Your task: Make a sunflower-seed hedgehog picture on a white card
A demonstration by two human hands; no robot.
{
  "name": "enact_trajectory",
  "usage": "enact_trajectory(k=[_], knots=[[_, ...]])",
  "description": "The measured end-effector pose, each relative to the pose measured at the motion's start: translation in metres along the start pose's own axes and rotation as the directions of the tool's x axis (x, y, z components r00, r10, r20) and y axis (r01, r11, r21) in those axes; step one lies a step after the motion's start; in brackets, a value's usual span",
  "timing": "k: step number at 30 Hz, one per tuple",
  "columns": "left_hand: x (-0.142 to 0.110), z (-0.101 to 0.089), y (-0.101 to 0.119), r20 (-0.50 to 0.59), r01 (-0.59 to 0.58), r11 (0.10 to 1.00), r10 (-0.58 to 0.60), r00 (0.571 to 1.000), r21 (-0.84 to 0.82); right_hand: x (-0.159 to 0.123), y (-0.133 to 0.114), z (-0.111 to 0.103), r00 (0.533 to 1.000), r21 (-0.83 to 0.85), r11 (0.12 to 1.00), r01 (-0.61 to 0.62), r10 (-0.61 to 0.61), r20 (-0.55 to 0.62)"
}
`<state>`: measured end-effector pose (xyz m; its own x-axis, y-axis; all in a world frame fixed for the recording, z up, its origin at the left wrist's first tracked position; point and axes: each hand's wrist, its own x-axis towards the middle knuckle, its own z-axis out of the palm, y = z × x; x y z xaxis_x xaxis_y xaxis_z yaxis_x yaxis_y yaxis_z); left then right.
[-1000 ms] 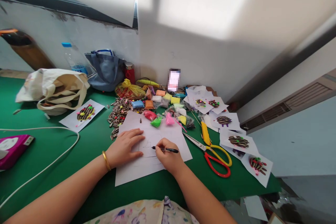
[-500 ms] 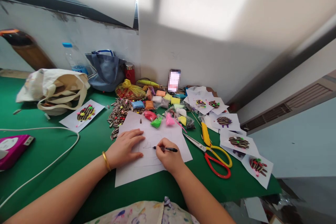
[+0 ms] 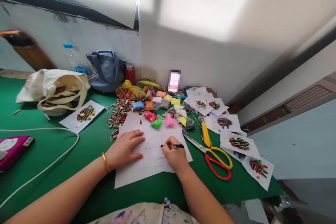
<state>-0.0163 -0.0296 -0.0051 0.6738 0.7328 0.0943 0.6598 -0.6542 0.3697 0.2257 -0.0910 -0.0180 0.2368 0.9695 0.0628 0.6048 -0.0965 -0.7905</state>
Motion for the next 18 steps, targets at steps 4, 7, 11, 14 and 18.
enact_trajectory(k=[4,7,11,14,18], knots=[[0.0,0.0009,-0.0008,-0.004,-0.001,1.0,0.001,1.0,-0.012,0.0011,0.002,-0.0008,1.0,0.011,1.0,0.004,-0.004,-0.027],[0.0003,0.0012,-0.001,-0.003,-0.002,1.0,0.002,1.0,-0.017,0.0024,0.0032,-0.0011,0.999,0.008,1.0,0.01,-0.009,-0.049],[0.0004,0.0006,-0.0004,0.003,0.001,1.0,-0.001,1.0,-0.013,0.0036,0.0047,-0.0013,0.998,0.014,1.0,0.018,-0.018,-0.056],[0.0,-0.0002,0.0,-0.002,0.003,1.0,-0.003,1.0,-0.017,0.0034,0.0049,-0.002,0.997,0.04,0.999,0.026,-0.023,-0.07],[-0.0006,-0.0001,-0.0007,-0.004,0.003,1.0,-0.003,1.0,-0.016,0.0027,0.0035,-0.0047,0.997,0.115,0.993,0.029,-0.021,-0.068]])
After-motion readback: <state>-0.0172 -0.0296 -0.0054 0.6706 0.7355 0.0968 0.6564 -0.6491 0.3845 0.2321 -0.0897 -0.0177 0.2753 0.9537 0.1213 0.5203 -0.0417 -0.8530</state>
